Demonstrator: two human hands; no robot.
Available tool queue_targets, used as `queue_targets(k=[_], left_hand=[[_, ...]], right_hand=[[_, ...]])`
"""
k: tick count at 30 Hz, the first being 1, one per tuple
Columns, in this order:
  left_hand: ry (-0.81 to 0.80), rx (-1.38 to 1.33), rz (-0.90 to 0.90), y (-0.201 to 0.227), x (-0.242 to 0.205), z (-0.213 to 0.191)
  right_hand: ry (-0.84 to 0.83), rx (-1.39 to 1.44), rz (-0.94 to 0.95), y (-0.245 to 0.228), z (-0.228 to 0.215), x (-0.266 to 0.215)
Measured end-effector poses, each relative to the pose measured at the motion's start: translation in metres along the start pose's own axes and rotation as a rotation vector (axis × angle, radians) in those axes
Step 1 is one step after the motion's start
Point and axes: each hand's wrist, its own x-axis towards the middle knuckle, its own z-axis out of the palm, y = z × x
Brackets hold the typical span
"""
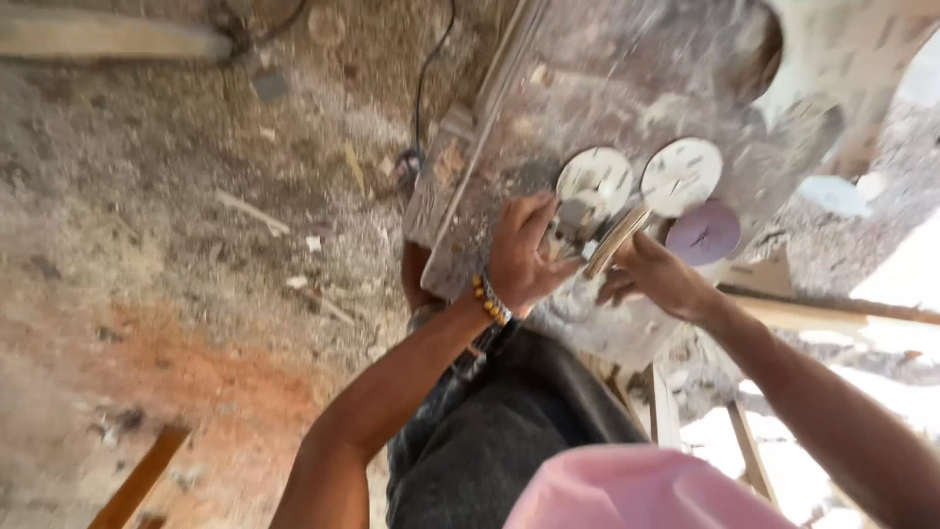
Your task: Cutting circular sanding discs out of a sheet of sandpaper using scissors.
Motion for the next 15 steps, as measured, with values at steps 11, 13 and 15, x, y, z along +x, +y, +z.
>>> queue_targets(k=[11,13,15], left_hand=[[0.022,-0.001,-0.007,-0.007,0.019,-0.005],[0.041,0.007,-0.008,-0.009,0.009,-0.002],[-0.007,0.024,-0.016,-0.002,0.006,-0.003]], right_hand=[[0.303,-0.901,-0.844,0.097,0.021,0.035],[0.266,-0.687,-0.653,0.078,0.03,0.024],[0.247,-0.53,-0.475,0.055,0.028,-0.002]])
